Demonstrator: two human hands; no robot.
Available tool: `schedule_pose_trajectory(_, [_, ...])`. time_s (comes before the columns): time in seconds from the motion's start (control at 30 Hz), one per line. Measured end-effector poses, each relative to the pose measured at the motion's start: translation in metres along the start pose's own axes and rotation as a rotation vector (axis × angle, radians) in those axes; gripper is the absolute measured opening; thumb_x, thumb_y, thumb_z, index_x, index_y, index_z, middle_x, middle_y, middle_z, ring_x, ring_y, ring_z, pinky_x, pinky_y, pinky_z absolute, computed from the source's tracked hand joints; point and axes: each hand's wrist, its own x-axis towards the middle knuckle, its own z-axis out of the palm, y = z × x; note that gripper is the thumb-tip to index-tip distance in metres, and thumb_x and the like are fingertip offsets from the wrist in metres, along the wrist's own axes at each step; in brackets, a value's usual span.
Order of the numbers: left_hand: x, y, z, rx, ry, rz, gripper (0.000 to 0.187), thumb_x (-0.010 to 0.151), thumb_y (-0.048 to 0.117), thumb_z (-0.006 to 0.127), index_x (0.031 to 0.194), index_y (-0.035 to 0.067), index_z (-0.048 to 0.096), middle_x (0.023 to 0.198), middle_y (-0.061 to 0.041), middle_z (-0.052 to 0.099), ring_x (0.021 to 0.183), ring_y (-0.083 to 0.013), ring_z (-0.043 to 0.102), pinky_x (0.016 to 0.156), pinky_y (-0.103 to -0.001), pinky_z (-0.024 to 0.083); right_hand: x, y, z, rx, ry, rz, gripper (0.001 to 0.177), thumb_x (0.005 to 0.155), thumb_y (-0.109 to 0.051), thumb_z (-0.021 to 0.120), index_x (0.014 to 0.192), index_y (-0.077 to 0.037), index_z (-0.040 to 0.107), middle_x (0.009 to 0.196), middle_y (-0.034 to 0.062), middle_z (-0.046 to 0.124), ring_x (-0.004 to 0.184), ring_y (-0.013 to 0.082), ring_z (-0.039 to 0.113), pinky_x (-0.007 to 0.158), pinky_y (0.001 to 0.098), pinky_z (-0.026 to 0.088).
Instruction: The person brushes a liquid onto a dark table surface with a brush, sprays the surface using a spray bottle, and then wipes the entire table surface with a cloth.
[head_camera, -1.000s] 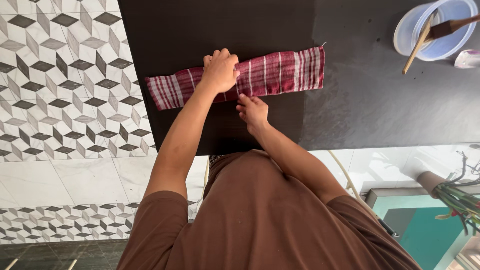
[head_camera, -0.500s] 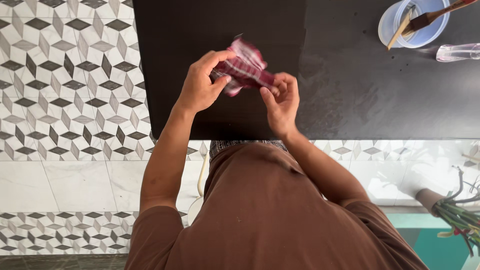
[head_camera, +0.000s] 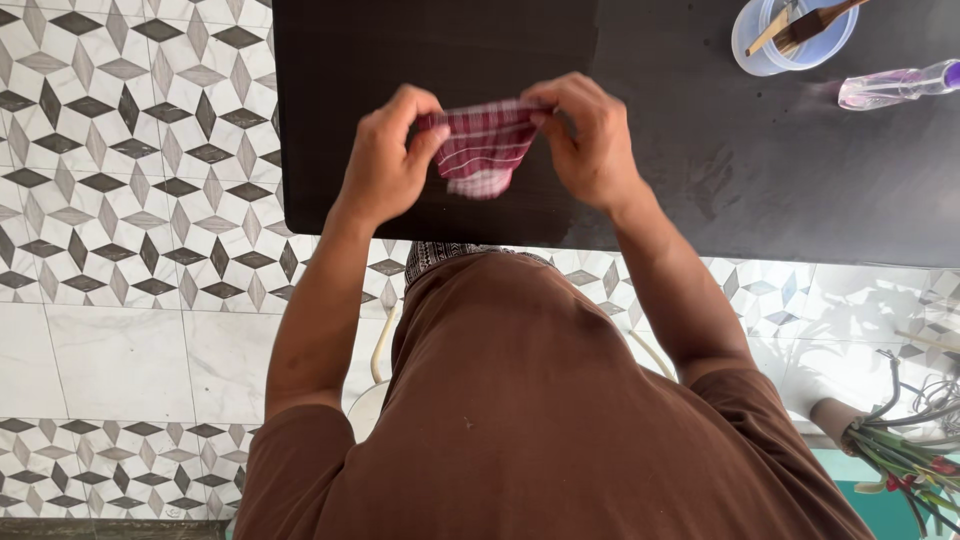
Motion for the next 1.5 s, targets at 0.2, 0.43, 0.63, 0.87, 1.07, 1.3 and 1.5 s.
schedule_pose_trajectory(0.2, [0.045,-0.076,0.016,0.096,0.093,-0.017,0.012,0.100,0.009,0.075,0.102,0.005,0.064,0.092,-0.006,0.073,0.084,-0.0201,0.074,0.072,-0.032,0.057,0.049,0.076,0.029,-0.083,-0.001,0.090,0.014,0.096,0.004,0.073,0.108,-0.002,0.072,0.097,0.0115,0.076,0.090,0.0227,0.076,0.079,0.0330,0.061])
schedule_pose_trajectory(0.43, [0.050,-0.159,0.057,0.386,0.235,-0.015,0.011,0.091,0.003,0.079,0.092,0.010,0.070,0.095,-0.003,0.073,0.093,-0.0247,0.067,0.082,-0.042,0.053,0.046,0.148,0.094,-0.180,0.137,0.026,0.018,0.086,0.007,0.071,0.101,-0.003,0.072,0.103,0.0112,0.071,0.095,0.0303,0.070,0.082,0.0400,0.057])
schedule_pose_trajectory(0.63, [-0.021,-0.188,0.086,0.477,0.089,-0.060,0.010,0.091,0.002,0.074,0.094,0.012,0.073,0.114,-0.003,0.071,0.118,-0.0250,0.060,0.099,-0.045,0.045,-0.022,0.158,0.118,-0.252,0.007,0.030,0.025,0.082,0.009,0.067,0.099,-0.009,0.072,0.114,0.0076,0.068,0.109,0.0301,0.062,0.092,0.0430,0.053])
schedule_pose_trajectory(0.87, [-0.024,-0.185,0.108,0.504,-0.031,-0.141,0.033,0.091,0.004,0.068,0.124,0.008,0.068,0.143,-0.011,0.055,0.139,-0.0316,0.048,0.113,-0.053,0.040,-0.034,0.166,0.133,-0.287,-0.106,0.194,0.040,0.078,0.013,0.059,0.111,-0.006,0.070,0.125,0.0120,0.063,0.113,0.0330,0.057,0.097,0.0436,0.052])
schedule_pose_trajectory(1.07, [0.031,-0.187,0.157,0.635,-0.202,-0.190,0.067,0.099,0.033,0.065,0.156,0.008,0.039,0.166,-0.019,0.022,0.154,-0.0365,0.020,0.119,-0.068,0.020,-0.018,0.183,0.145,-0.286,0.126,0.334,0.040,0.081,0.012,0.060,0.115,-0.007,0.070,0.128,0.0109,0.063,0.121,0.0340,0.057,0.104,0.0433,0.050])
schedule_pose_trajectory(1.3, [0.091,-0.228,0.159,0.655,-0.359,-0.129,0.080,0.099,0.047,0.061,0.162,0.010,0.027,0.170,-0.017,0.014,0.157,-0.0341,0.015,0.122,-0.069,0.015,-0.068,0.258,0.056,-0.642,0.327,0.649,0.031,0.094,-0.004,0.066,0.124,-0.012,0.069,0.137,0.0104,0.060,0.131,0.0342,0.052,0.109,0.0517,0.038])
schedule_pose_trajectory(1.5, [0.200,-0.309,0.089,0.816,-0.275,-0.174,0.072,0.105,0.040,0.061,0.162,0.008,0.032,0.167,-0.020,0.023,0.154,-0.0416,0.022,0.119,-0.072,0.016,-0.097,0.300,0.049,-0.779,0.211,0.668,0.035,0.099,-0.011,0.061,0.133,-0.008,0.060,0.144,0.0156,0.050,0.136,0.0366,0.041,0.116,0.0544,0.024])
